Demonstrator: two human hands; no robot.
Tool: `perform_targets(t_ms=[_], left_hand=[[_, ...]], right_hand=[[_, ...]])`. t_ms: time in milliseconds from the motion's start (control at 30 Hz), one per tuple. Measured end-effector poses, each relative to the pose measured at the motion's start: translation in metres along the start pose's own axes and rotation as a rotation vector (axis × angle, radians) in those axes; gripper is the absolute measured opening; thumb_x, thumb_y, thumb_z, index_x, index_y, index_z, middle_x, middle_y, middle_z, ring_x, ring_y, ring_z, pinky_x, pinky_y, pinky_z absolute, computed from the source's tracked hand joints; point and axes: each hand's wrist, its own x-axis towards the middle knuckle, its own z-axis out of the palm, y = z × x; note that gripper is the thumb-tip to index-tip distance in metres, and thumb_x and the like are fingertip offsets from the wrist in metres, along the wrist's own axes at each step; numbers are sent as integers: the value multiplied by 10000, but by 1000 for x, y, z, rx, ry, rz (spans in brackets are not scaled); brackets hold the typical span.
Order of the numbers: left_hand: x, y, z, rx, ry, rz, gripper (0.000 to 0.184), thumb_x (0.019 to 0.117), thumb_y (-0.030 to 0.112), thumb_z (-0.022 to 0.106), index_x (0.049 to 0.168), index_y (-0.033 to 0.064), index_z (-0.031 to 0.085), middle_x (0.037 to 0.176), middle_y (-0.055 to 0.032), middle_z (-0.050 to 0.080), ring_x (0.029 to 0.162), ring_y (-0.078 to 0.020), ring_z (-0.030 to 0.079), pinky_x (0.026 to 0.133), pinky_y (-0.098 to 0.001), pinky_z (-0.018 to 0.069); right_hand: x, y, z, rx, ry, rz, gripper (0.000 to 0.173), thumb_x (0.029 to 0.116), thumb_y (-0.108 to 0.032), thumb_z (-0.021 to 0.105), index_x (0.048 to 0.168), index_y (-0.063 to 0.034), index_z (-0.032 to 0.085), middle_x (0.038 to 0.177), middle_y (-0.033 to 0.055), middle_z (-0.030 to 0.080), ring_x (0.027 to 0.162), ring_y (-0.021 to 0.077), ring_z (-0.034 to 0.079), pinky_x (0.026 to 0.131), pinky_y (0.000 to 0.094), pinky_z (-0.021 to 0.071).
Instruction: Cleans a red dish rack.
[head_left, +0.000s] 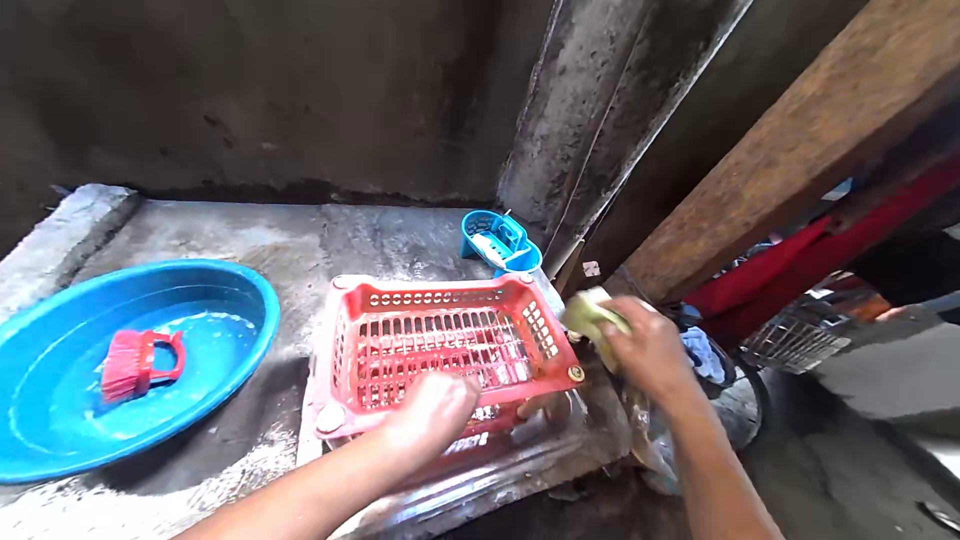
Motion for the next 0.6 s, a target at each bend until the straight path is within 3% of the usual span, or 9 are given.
perform_targets(t_ms=[67,133,200,233,333,433,600], left_hand=[[-1,-1,-1,-18,-8,-21,226,1041,41,424,1135,-52,608,1042,-255,690,1005,-445,689,813,-569,542],[-3,4,-4,-37,-60,-81,235,1034,19,425,1179,-50,596,1099,-257,680,1060,-442,675,852,-565,538],[-2,6,-4,-66,-64,-133,258,1036,18,423,1220,-42,593,1151,-250,676,1102,-429,668,887,-557,538],[-1,6,-3,-74,-45,-143,264,1037,17,417,1218,-42,599,1151,-247,678,1097,-424,672,881,-550,541],[2,4,-3,-108,-53,-134,292,1052,34,400,1263,-41,586,1200,-250,664,1136,-420,656,911,-546,532],[4,5,-3,-126,-54,-138,297,1050,37,401,1277,-48,573,1215,-259,655,1153,-429,647,917,-548,527],[4,6,-3,-118,-72,-123,301,1047,34,401,1278,-51,575,1234,-256,650,1170,-424,639,935,-544,522]], right_hand=[[39,-31,37,-154,-14,-204,219,915,-50,679,1128,-31,729,1117,221,697,1058,419,673,882,628,540],[70,-46,85,-396,-124,-356,182,903,-18,676,1077,5,722,1089,260,681,1044,461,667,847,616,548],[81,-53,115,-633,-461,-325,251,975,0,569,1195,65,669,1246,294,630,1211,472,586,1008,610,471],[82,-57,122,-712,-607,-289,288,995,14,522,1252,74,638,1306,296,596,1263,473,545,1026,608,449],[79,-62,122,-773,-785,-195,284,1022,-9,496,1248,54,655,1273,287,631,1242,466,574,1026,607,441],[68,-70,110,-786,-901,-119,298,1044,-16,452,1276,107,595,1269,320,620,1228,493,583,1004,645,443],[56,-78,89,-854,-1239,-193,291,978,-51,616,1213,120,608,1235,333,612,1189,509,580,943,680,447]])
